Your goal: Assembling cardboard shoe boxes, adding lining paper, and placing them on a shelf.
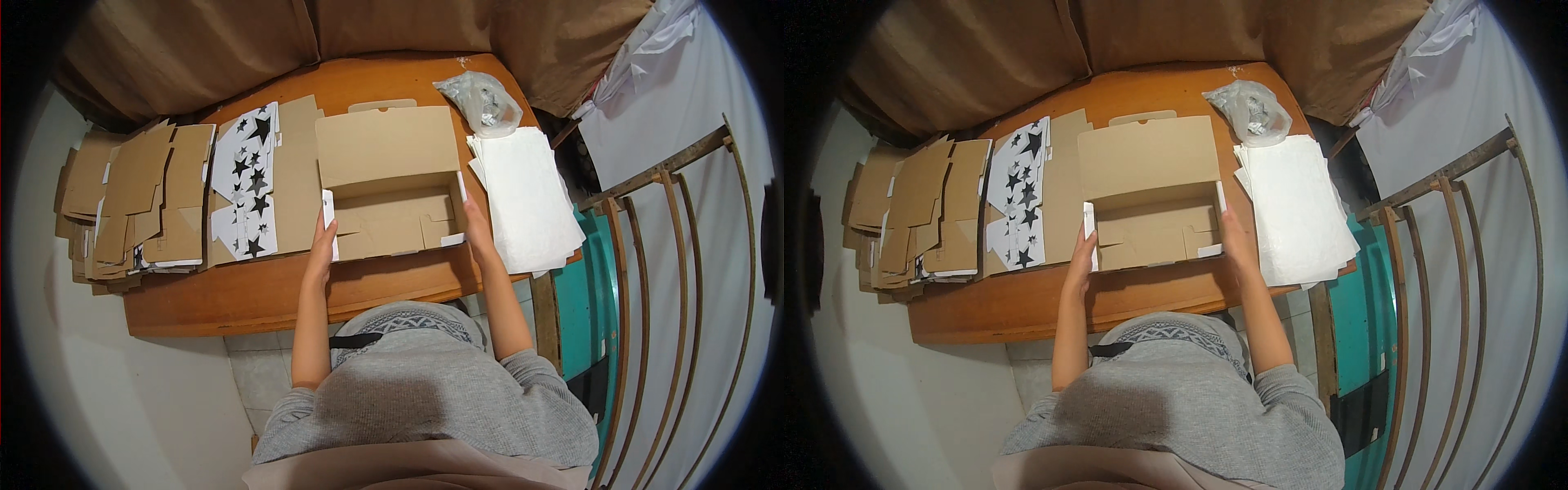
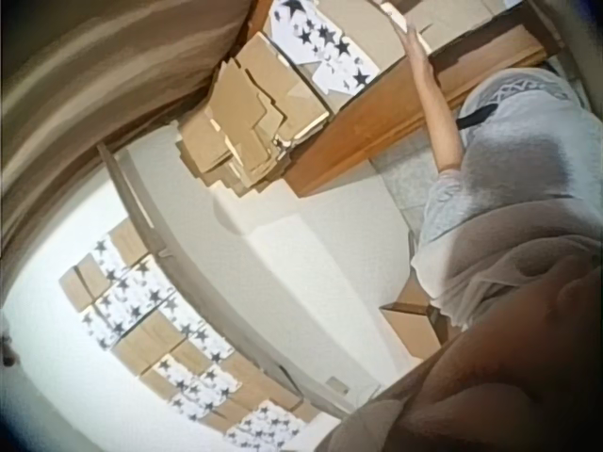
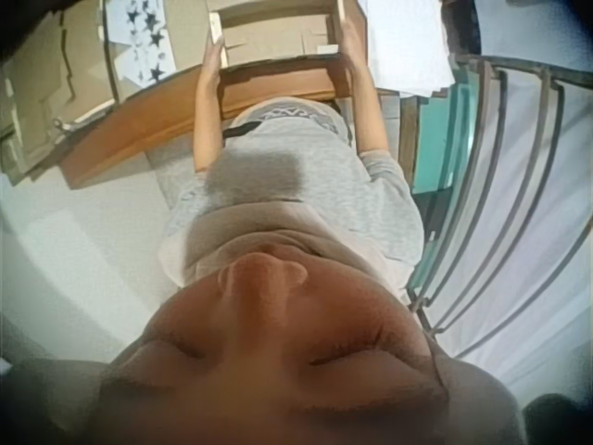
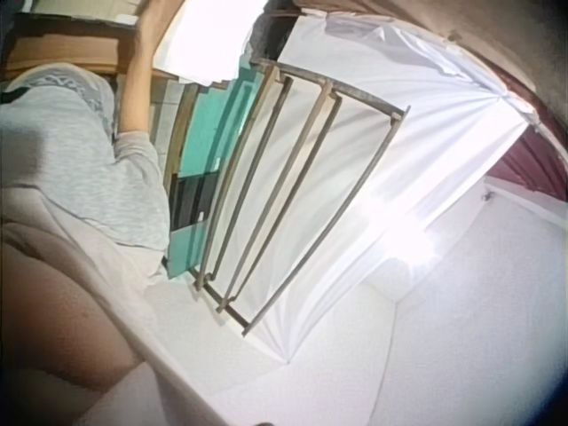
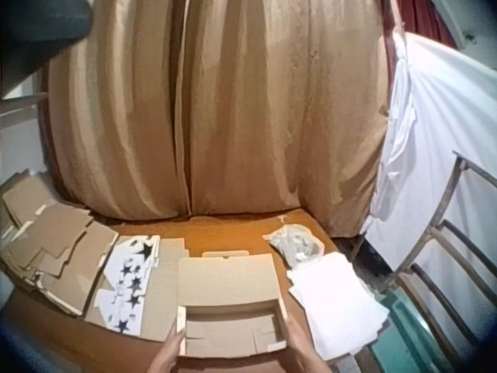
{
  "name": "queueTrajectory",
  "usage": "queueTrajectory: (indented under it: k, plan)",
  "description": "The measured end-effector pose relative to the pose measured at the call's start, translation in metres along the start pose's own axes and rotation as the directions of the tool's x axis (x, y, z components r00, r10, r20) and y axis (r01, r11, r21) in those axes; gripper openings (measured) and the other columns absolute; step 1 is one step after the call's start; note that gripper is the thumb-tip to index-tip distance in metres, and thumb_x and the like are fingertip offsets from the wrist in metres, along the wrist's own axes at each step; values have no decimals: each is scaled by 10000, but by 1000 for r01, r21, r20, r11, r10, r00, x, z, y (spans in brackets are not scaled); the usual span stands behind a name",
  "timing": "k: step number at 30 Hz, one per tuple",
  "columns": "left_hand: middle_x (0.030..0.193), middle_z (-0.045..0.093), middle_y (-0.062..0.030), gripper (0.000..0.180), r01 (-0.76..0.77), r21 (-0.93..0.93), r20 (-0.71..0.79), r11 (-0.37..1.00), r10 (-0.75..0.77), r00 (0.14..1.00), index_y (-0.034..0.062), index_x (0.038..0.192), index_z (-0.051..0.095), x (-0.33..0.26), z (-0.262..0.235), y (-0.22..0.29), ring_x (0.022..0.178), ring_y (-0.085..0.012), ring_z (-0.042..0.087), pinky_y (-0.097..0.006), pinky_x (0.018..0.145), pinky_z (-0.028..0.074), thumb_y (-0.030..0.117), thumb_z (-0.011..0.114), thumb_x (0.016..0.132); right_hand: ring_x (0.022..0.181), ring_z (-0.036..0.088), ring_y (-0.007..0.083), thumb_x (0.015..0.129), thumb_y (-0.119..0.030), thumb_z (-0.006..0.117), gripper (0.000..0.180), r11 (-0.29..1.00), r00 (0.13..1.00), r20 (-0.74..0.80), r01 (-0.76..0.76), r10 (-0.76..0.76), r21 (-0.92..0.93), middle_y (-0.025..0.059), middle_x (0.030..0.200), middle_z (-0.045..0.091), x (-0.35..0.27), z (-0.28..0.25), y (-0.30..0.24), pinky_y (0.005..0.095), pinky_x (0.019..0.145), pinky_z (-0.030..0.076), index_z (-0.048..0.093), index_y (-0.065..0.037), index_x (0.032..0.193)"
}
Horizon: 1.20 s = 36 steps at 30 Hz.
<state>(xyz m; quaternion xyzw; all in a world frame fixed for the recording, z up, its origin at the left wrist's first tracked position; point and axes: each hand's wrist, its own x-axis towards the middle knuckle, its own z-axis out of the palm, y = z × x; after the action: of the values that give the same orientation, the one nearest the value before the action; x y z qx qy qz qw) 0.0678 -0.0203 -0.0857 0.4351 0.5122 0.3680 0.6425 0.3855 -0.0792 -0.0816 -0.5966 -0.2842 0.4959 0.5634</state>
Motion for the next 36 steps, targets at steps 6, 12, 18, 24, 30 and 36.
queueTrajectory:
  k: [6, 12, 18, 24, 30, 36]
  plan:
    - [1522, 241, -138, 575, -47, 144, -22, 988, 51, 998, 53, 1482, 188, 13, -9, -20, 1411, -245, 204, -330, 1131, 157, 248, 406, 987, 1113, 540, 425, 967, -137, 384, 462, 627, 941, -16, 214, -339, -749, 277, 1218, 545, -4, 19, 2, 460, 913, 436, 292, -103, 1419]
    - [1433, 391, -195, 531, 54, 294, -57, 954, -39, 998, 43, 1460, 248, 6, -1, 6, 1338, -296, 358, -350, 1091, 261, 226, 402, 986, 893, 598, 473, 948, -136, 405, 442, 528, 928, -110, 103, -357, -843, 274, 1023, 627, -11, 29, -6, 543, 747, 461, 323, -122, 1382]
    - [1059, 613, -279, 393, 165, 621, -319, 766, 56, 946, 2, 1273, 431, -5, 21, 21, 1011, -446, 575, -500, 879, 439, 252, 383, 973, 865, 624, 430, 939, -149, 410, 430, 428, 946, -148, -11, -288, -904, 239, 978, 647, -17, 38, -18, 528, 713, 474, 346, -107, 1363]
    - [1020, 621, -276, 414, 226, 728, -332, 647, 45, 942, -5, 1229, 445, -12, 30, 35, 966, -447, 589, -528, 823, 450, 312, 360, 977, 847, 626, 424, 934, -141, 414, 426, 395, 944, -152, -25, -293, -918, 231, 955, 651, -15, 37, -18, 527, 701, 475, 348, -80, 1351]
    - [1050, 612, -261, 434, 64, 779, -367, 624, 370, 854, 6, 1181, 453, 6, 27, 25, 955, -439, 593, -519, 792, 470, 375, 344, 980, 834, 627, 428, 931, -131, 419, 401, 398, 934, -124, 20, -334, -917, 237, 947, 651, -15, 37, -16, 525, 696, 475, 367, -64, 1323]
    - [892, 645, -220, 401, 195, 861, -370, 471, 316, 873, 21, 1121, 448, 15, 39, 31, 770, -429, 631, -519, 644, 495, 381, 326, 993, 819, 627, 429, 926, -121, 427, 404, 358, 927, -125, 11, -355, -934, 239, 931, 651, -14, 36, -13, 525, 684, 475, 368, -57, 1321]
